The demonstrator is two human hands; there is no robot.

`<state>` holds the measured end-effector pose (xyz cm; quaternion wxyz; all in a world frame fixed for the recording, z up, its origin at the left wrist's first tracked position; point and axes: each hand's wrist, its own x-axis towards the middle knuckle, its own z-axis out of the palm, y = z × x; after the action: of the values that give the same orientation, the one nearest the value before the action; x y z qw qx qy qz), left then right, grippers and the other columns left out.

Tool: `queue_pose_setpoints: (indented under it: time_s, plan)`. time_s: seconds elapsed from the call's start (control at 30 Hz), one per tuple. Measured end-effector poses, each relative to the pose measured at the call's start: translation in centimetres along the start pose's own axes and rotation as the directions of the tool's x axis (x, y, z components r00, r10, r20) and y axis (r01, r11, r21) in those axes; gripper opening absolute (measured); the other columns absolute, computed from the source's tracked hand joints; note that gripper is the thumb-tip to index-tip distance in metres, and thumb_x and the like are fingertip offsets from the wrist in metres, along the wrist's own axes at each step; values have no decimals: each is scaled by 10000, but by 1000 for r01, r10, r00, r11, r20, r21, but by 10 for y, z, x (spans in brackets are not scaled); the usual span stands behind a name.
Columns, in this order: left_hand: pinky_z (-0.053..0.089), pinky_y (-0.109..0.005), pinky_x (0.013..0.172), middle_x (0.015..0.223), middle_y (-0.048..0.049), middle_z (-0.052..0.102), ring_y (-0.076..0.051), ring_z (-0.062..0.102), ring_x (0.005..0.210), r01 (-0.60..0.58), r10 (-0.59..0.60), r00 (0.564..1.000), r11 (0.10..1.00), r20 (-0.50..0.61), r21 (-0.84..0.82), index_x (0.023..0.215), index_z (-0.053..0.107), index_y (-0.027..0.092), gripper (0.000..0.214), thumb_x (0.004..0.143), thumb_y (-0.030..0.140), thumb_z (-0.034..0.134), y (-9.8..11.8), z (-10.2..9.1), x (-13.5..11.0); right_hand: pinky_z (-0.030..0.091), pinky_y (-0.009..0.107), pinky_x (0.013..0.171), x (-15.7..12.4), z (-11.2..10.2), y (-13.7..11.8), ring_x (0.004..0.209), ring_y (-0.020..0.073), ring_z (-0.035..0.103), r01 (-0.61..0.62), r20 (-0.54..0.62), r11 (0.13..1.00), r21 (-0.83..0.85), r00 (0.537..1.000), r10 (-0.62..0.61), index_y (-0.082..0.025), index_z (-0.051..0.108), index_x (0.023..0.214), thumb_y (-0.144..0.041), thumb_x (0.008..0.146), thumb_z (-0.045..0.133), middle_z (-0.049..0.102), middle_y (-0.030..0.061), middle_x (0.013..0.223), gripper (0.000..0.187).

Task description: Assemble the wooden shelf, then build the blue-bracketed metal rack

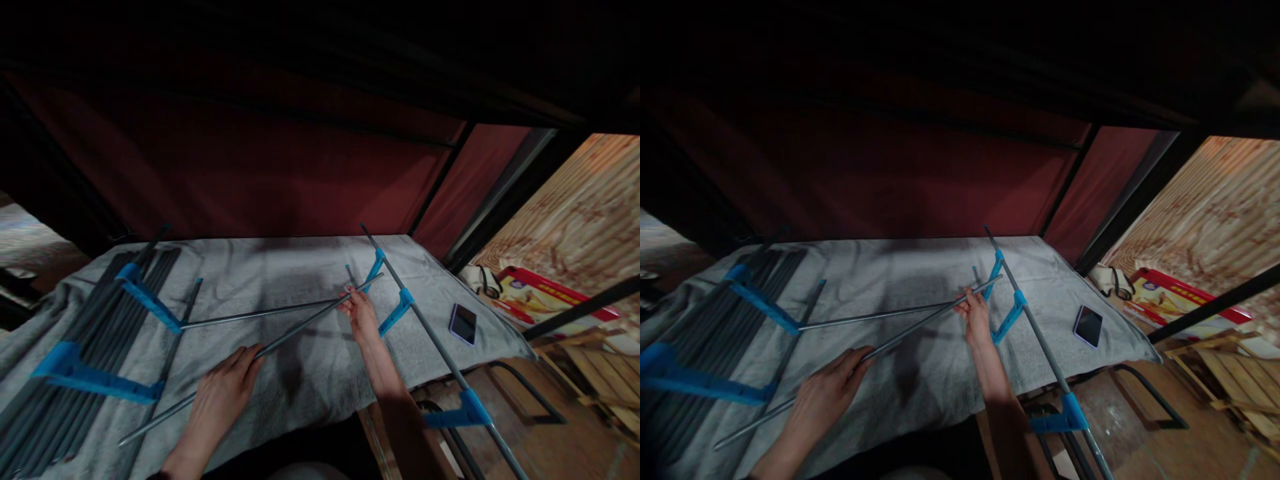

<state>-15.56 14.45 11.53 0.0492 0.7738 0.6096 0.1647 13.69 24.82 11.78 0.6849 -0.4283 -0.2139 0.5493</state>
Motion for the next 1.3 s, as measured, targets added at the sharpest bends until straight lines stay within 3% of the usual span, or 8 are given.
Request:
queue_pose_setpoints:
  time_s: [0.37,0.63,0.9,1.0,1.07,1.13,1.23,1.3]
  plan:
    - [547,-320,763,1138,-71,727,-215,720,906,-113,115,992,993,-60,27,1275,622,222,401,1033,369,338,11,-14,34,575,251,622,15,35,-18,665,131,658,11,93,1000,9,996,-12,-208,641,861,-373,743,767,728,26,782,239]
    - [527,-354,878,1185,-102,707,-230,698,993,-122,126,991,990,-51,73,1341,584,196,425,1013,220,315,17,-15,58,581,257,619,25,32,-19,632,126,645,-19,78,1000,3,997,19,-217,617,819,-351,757,753,731,22,782,201]
    - [537,-342,752,1057,-107,725,-255,706,889,-83,97,990,986,-98,143,1279,647,207,431,1021,392,355,27,-34,79,575,267,621,28,31,-24,648,143,646,-40,93,999,-17,995,42,-215,604,861,-360,762,711,675,7,720,205]
    - [534,-364,755,1009,-112,721,-273,700,873,-101,120,988,979,-99,175,1264,660,197,441,1022,386,344,29,-45,90,574,286,662,30,21,-20,717,153,648,59,-21,994,-91,998,-61,-230,573,959,-366,780,630,657,0,811,232]
    - [531,-374,766,987,-115,714,-277,693,874,-119,141,984,974,-107,193,1264,660,193,440,1021,376,342,30,-50,97,568,307,793,35,10,-16,903,166,650,178,-163,956,-232,962,-219,-244,545,1077,-338,777,586,658,27,1019,317]
    - [527,-375,775,978,-117,707,-272,685,878,-145,168,981,968,-99,204,1266,658,186,440,1021,352,332,29,-55,104,491,361,1002,43,-1,-15,1189,200,562,280,-233,856,-435,883,-407,-241,506,1225,-300,755,574,582,81,1281,479]
    - [516,-370,804,989,-118,700,-256,674,890,-197,214,975,959,-61,204,1287,643,173,448,1021,293,304,29,-61,114,266,428,1195,59,-15,-19,1454,248,306,377,-162,656,-654,777,-608,-176,414,1412,-263,723,568,376,160,1532,712]
    - [507,-366,824,1006,-113,698,-251,669,911,-209,224,973,957,-58,200,1309,632,178,454,1024,301,301,29,-65,120,207,435,1219,71,-20,-26,1486,251,258,422,-112,613,-668,757,-643,-153,393,1454,-265,729,547,337,156,1572,750]
